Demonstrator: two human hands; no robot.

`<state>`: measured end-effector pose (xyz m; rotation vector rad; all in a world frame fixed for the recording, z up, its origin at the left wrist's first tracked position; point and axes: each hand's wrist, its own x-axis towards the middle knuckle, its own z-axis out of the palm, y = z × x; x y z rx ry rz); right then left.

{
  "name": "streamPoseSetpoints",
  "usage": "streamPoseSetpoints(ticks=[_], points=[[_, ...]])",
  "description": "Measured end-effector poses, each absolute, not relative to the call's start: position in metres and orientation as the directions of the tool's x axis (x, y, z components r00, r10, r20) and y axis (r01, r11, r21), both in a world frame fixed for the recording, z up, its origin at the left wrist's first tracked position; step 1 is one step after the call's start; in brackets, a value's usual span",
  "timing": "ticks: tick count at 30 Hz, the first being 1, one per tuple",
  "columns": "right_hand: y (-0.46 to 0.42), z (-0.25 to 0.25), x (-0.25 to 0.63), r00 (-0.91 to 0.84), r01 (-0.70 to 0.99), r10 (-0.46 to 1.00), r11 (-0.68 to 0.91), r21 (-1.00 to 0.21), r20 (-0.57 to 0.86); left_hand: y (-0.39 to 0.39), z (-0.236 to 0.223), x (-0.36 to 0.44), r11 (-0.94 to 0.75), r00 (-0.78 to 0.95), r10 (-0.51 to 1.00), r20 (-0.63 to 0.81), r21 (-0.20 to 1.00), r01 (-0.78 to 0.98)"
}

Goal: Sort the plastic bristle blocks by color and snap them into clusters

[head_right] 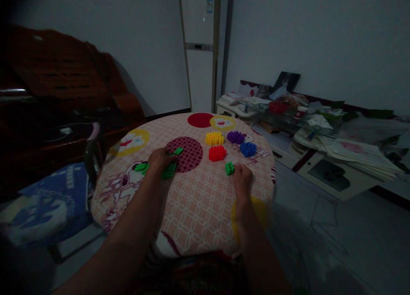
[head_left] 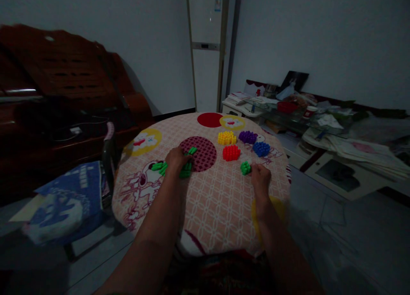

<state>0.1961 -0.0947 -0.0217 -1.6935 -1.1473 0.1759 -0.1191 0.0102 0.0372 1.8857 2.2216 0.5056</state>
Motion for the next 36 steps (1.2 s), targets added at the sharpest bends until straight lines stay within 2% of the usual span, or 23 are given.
streamPoseSetpoints(ticks=[4, 7, 10, 12, 15, 17, 19, 24, 36], points=[[-0.095, -0.021, 0.196, 0.546, 0.595, 0.744, -0.021, -0.804, 0.385, 0.011, 0.041, -0.117, 0.172, -0.2, 0.979, 0.041, 0.364, 0.915], [-0.095, -0.02, 0.195, 0.549, 0.591, 0.746, -0.027, -0.806, 0.378, 0.006, 0.052, -0.109, 0.12, -0.182, 0.977, 0.108, 0.422, 0.898], [-0.096, -0.018, 0.194, 0.549, 0.589, 0.748, -0.028, -0.808, 0.374, -0.001, 0.062, -0.09, -0.039, -0.084, 0.972, 0.22, 0.502, 0.864], [-0.097, -0.017, 0.194, 0.548, 0.592, 0.747, -0.029, -0.805, 0.376, -0.006, 0.062, -0.069, -0.199, 0.046, 0.961, 0.272, 0.568, 0.799], [-0.097, -0.015, 0.193, 0.543, 0.6, 0.748, -0.028, -0.799, 0.381, -0.017, 0.053, -0.03, -0.434, 0.273, 0.901, 0.338, 0.67, 0.603], [-0.098, -0.015, 0.193, 0.537, 0.602, 0.753, -0.025, -0.798, 0.381, -0.026, 0.042, -0.006, -0.511, 0.383, 0.854, 0.351, 0.701, 0.497], [-0.098, -0.014, 0.194, 0.534, 0.598, 0.758, -0.025, -0.801, 0.375, -0.036, 0.03, 0.014, -0.535, 0.44, 0.829, 0.345, 0.716, 0.447], [-0.097, -0.015, 0.195, 0.535, 0.59, 0.767, -0.04, -0.806, 0.354, -0.052, 0.013, 0.036, -0.522, 0.439, 0.833, 0.337, 0.742, 0.421], [-0.098, -0.012, 0.193, 0.522, 0.597, 0.779, -0.044, -0.801, 0.347, -0.046, 0.003, 0.044, -0.573, 0.457, 0.802, 0.385, 0.712, 0.405]])
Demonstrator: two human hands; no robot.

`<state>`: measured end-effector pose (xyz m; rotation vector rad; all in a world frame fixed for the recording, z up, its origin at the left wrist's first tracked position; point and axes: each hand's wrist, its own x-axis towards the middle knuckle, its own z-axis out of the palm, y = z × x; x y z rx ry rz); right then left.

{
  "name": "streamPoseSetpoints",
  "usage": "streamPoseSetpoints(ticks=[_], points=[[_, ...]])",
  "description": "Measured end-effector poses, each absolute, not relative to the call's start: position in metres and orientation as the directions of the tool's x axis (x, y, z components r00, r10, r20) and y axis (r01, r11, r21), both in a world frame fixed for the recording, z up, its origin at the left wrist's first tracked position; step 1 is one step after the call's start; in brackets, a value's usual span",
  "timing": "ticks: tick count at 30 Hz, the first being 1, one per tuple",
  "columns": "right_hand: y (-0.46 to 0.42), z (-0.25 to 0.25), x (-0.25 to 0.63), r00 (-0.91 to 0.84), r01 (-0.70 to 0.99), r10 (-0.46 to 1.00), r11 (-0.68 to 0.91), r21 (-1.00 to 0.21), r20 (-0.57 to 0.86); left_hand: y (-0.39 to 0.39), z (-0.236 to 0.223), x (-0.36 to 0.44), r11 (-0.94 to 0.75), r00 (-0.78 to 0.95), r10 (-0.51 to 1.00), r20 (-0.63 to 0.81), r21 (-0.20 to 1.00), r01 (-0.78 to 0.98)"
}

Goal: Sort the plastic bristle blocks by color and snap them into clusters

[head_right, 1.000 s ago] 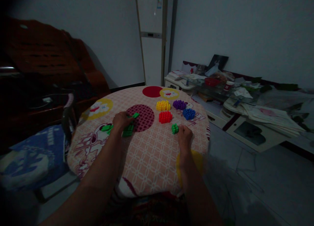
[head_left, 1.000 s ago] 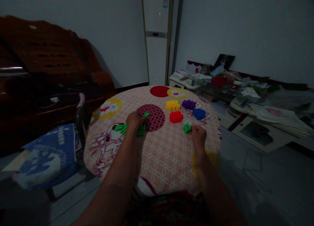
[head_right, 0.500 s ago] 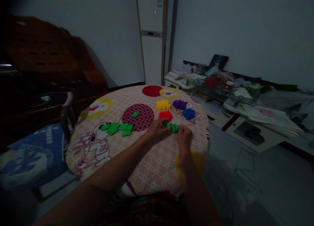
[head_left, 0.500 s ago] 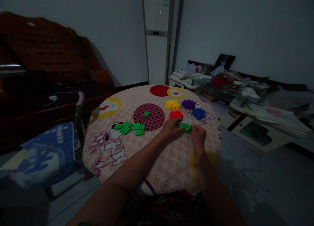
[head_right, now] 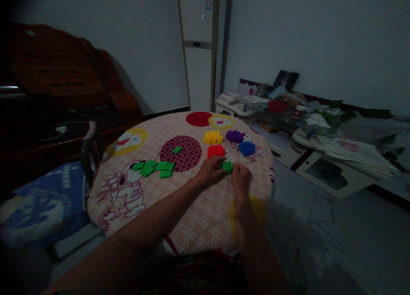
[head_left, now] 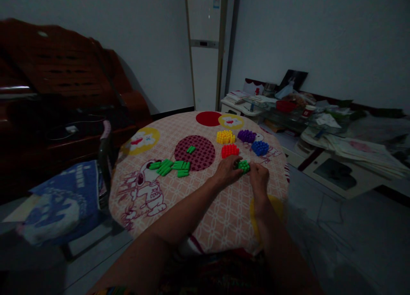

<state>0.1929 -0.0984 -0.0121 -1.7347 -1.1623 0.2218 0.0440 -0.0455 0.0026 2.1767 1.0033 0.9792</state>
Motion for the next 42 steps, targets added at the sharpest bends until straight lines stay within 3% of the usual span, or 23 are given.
streamPoseSetpoints(ticks=[11, 16, 18, 21, 25, 29, 32, 35, 39, 42], points=[[-0.099, -0.011, 0.193, 0.511, 0.627, 0.773, -0.038, -0.778, 0.375, -0.046, 0.002, 0.045, -0.584, 0.449, 0.795, 0.408, 0.716, 0.382], [-0.098, -0.015, 0.194, 0.514, 0.609, 0.77, -0.017, -0.793, 0.378, -0.033, 0.031, 0.014, -0.594, 0.433, 0.804, 0.408, 0.59, 0.547], [-0.098, -0.016, 0.193, 0.516, 0.603, 0.768, -0.012, -0.798, 0.379, -0.025, 0.047, -0.012, -0.518, 0.408, 0.855, 0.319, 0.489, 0.702], [-0.098, -0.016, 0.193, 0.526, 0.599, 0.764, -0.02, -0.801, 0.374, -0.015, 0.064, -0.063, -0.277, 0.234, 0.958, 0.166, 0.32, 0.906], [-0.098, -0.017, 0.193, 0.533, 0.595, 0.759, -0.023, -0.803, 0.373, -0.007, 0.069, -0.127, -0.026, 0.032, 0.999, -0.023, 0.212, 0.977], [-0.098, -0.017, 0.194, 0.526, 0.609, 0.759, -0.02, -0.793, 0.385, -0.005, 0.063, -0.158, -0.031, 0.073, 0.985, -0.157, 0.253, 0.967], [-0.097, -0.017, 0.194, 0.52, 0.62, 0.761, -0.024, -0.784, 0.388, -0.003, 0.061, -0.159, -0.077, 0.123, 0.979, -0.161, 0.268, 0.96], [-0.097, -0.017, 0.194, 0.524, 0.617, 0.762, -0.032, -0.786, 0.38, -0.002, 0.064, -0.152, -0.092, 0.114, 0.992, -0.058, 0.29, 0.953], [-0.097, -0.017, 0.194, 0.52, 0.62, 0.763, -0.027, -0.784, 0.384, -0.006, 0.072, -0.126, -0.143, 0.084, 0.985, 0.153, 0.429, 0.892], [-0.097, -0.016, 0.193, 0.521, 0.617, 0.762, -0.025, -0.786, 0.385, -0.015, 0.072, -0.084, -0.292, 0.214, 0.955, 0.205, 0.522, 0.801]])
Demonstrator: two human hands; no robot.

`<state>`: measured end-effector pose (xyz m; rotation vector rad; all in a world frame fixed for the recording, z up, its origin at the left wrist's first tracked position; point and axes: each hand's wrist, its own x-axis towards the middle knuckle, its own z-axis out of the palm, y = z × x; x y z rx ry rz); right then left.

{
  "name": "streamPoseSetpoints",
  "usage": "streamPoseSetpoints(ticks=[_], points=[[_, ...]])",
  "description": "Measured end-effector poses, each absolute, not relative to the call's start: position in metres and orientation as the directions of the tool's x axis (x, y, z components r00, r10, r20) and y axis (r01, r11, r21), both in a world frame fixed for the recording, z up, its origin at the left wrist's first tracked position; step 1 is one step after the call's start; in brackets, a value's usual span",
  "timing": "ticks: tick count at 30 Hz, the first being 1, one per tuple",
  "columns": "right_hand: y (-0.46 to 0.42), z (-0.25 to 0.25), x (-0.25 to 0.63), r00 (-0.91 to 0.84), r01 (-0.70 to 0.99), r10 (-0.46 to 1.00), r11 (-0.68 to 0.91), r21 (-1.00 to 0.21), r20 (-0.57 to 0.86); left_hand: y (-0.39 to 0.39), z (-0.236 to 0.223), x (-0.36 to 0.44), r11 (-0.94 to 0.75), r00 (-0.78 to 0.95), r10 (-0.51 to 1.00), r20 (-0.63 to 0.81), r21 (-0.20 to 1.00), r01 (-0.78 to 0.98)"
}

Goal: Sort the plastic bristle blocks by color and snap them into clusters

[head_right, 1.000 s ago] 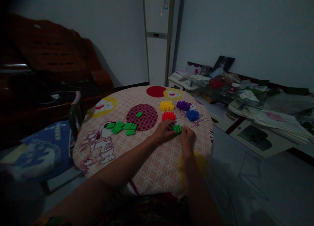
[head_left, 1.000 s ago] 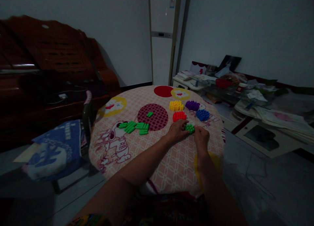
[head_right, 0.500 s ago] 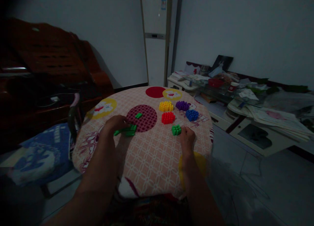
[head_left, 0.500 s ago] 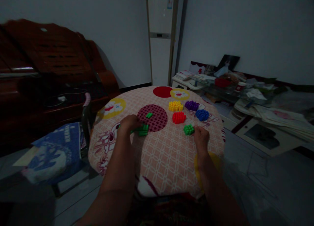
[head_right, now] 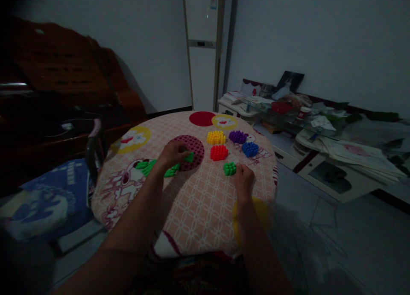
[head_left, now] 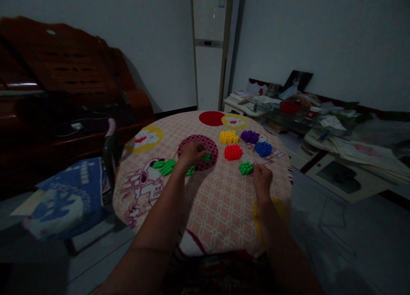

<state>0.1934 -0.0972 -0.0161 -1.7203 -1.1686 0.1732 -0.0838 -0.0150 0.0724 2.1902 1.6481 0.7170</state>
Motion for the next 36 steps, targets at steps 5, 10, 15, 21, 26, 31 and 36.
streamPoseSetpoints(ticks=[5, 10, 15, 21, 26, 31, 36], points=[[-0.099, -0.013, 0.192, 0.524, 0.612, 0.758, -0.019, -0.79, 0.388, -0.034, 0.05, -0.001, -0.481, 0.44, 0.87, 0.223, 0.58, 0.657], [-0.1, -0.012, 0.191, 0.516, 0.613, 0.759, -0.003, -0.79, 0.398, -0.04, 0.03, 0.031, -0.482, 0.441, 0.87, 0.222, 0.569, 0.666], [-0.099, -0.012, 0.191, 0.522, 0.596, 0.768, -0.016, -0.803, 0.372, -0.039, 0.026, 0.018, -0.415, 0.514, 0.853, 0.095, 0.72, 0.556], [-0.099, -0.013, 0.192, 0.525, 0.602, 0.765, -0.024, -0.798, 0.373, -0.045, 0.018, 0.019, -0.401, 0.543, 0.836, 0.082, 0.766, 0.502], [-0.098, -0.015, 0.193, 0.523, 0.605, 0.767, -0.027, -0.795, 0.372, -0.048, 0.02, 0.026, -0.445, 0.521, 0.845, 0.121, 0.7, 0.559], [-0.097, -0.015, 0.194, 0.521, 0.608, 0.77, -0.032, -0.793, 0.369, -0.049, 0.019, 0.031, -0.426, 0.471, 0.87, 0.147, 0.704, 0.568], [-0.098, -0.015, 0.193, 0.524, 0.612, 0.764, -0.03, -0.79, 0.377, -0.051, 0.013, 0.035, -0.443, 0.455, 0.87, 0.192, 0.711, 0.547]])
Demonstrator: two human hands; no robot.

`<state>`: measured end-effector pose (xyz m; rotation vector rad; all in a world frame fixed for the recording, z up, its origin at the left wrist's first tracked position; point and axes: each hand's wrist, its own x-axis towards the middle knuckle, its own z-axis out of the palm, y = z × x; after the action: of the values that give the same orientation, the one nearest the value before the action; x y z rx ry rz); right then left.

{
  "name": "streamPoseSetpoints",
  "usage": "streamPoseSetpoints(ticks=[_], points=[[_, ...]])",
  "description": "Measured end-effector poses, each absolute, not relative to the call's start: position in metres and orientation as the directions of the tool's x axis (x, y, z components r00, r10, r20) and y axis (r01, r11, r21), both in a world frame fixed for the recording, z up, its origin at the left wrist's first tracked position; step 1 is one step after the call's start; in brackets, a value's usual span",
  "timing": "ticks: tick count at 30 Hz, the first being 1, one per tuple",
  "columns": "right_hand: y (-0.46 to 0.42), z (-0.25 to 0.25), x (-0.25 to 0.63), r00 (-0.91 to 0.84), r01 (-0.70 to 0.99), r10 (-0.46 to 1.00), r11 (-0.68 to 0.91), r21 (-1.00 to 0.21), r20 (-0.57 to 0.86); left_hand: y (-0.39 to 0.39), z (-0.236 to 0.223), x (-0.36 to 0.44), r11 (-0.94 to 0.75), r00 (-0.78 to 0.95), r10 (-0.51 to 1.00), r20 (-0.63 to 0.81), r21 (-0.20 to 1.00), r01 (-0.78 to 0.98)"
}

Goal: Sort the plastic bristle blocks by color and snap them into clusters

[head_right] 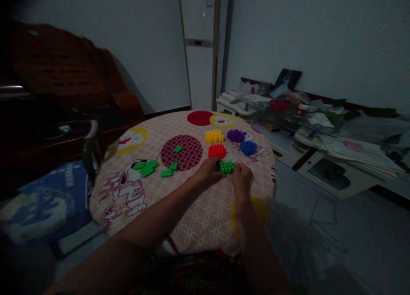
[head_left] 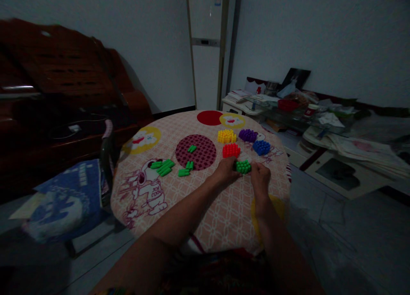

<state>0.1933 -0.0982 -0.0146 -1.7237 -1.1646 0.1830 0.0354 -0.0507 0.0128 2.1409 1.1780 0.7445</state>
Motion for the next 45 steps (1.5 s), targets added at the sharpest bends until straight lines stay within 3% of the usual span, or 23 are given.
streamPoseSetpoints(ticks=[4, 7, 11, 13, 15, 18, 23, 28, 31, 34, 39, 45], points=[[-0.098, -0.016, 0.194, 0.522, 0.618, 0.762, -0.028, -0.786, 0.384, -0.039, 0.025, 0.017, -0.489, 0.475, 0.851, 0.223, 0.666, 0.564], [-0.098, -0.017, 0.194, 0.523, 0.619, 0.761, -0.031, -0.785, 0.383, -0.024, 0.046, -0.019, -0.456, 0.394, 0.887, 0.241, 0.588, 0.668], [-0.099, -0.015, 0.192, 0.525, 0.613, 0.762, -0.029, -0.79, 0.38, -0.011, 0.067, -0.089, -0.163, 0.066, 0.972, 0.228, 0.442, 0.882], [-0.1, -0.014, 0.191, 0.529, 0.609, 0.763, -0.037, -0.792, 0.372, -0.008, 0.068, -0.123, 0.026, -0.082, 0.988, 0.131, 0.384, 0.923], [-0.1, -0.013, 0.19, 0.534, 0.606, 0.763, -0.045, -0.794, 0.364, -0.006, 0.064, -0.151, 0.156, -0.166, 0.986, 0.002, 0.331, 0.931], [-0.101, -0.012, 0.19, 0.535, 0.605, 0.763, -0.045, -0.795, 0.364, -0.003, 0.055, -0.173, 0.201, -0.177, 0.979, -0.104, 0.305, 0.931], [-0.101, -0.011, 0.19, 0.531, 0.615, 0.762, -0.045, -0.787, 0.371, 0.001, 0.052, -0.173, 0.195, -0.177, 0.981, -0.082, 0.368, 0.909], [-0.099, -0.012, 0.191, 0.528, 0.619, 0.763, -0.045, -0.784, 0.373, 0.0, 0.056, -0.16, 0.102, -0.138, 0.988, 0.068, 0.382, 0.919], [-0.099, -0.012, 0.191, 0.525, 0.621, 0.764, -0.042, -0.783, 0.376, -0.002, 0.06, -0.144, -0.016, -0.077, 0.98, 0.183, 0.459, 0.888], [-0.099, -0.013, 0.191, 0.528, 0.611, 0.765, -0.041, -0.791, 0.369, -0.004, 0.063, -0.115, -0.223, 0.074, 0.96, 0.271, 0.574, 0.788], [-0.099, -0.013, 0.191, 0.531, 0.604, 0.766, -0.042, -0.796, 0.363, -0.011, 0.052, -0.056, -0.418, 0.367, 0.898, 0.242, 0.731, 0.54], [-0.098, -0.016, 0.192, 0.531, 0.605, 0.762, -0.035, -0.795, 0.37, -0.013, 0.037, -0.03, -0.39, 0.311, 0.909, 0.279, 0.832, 0.394]])
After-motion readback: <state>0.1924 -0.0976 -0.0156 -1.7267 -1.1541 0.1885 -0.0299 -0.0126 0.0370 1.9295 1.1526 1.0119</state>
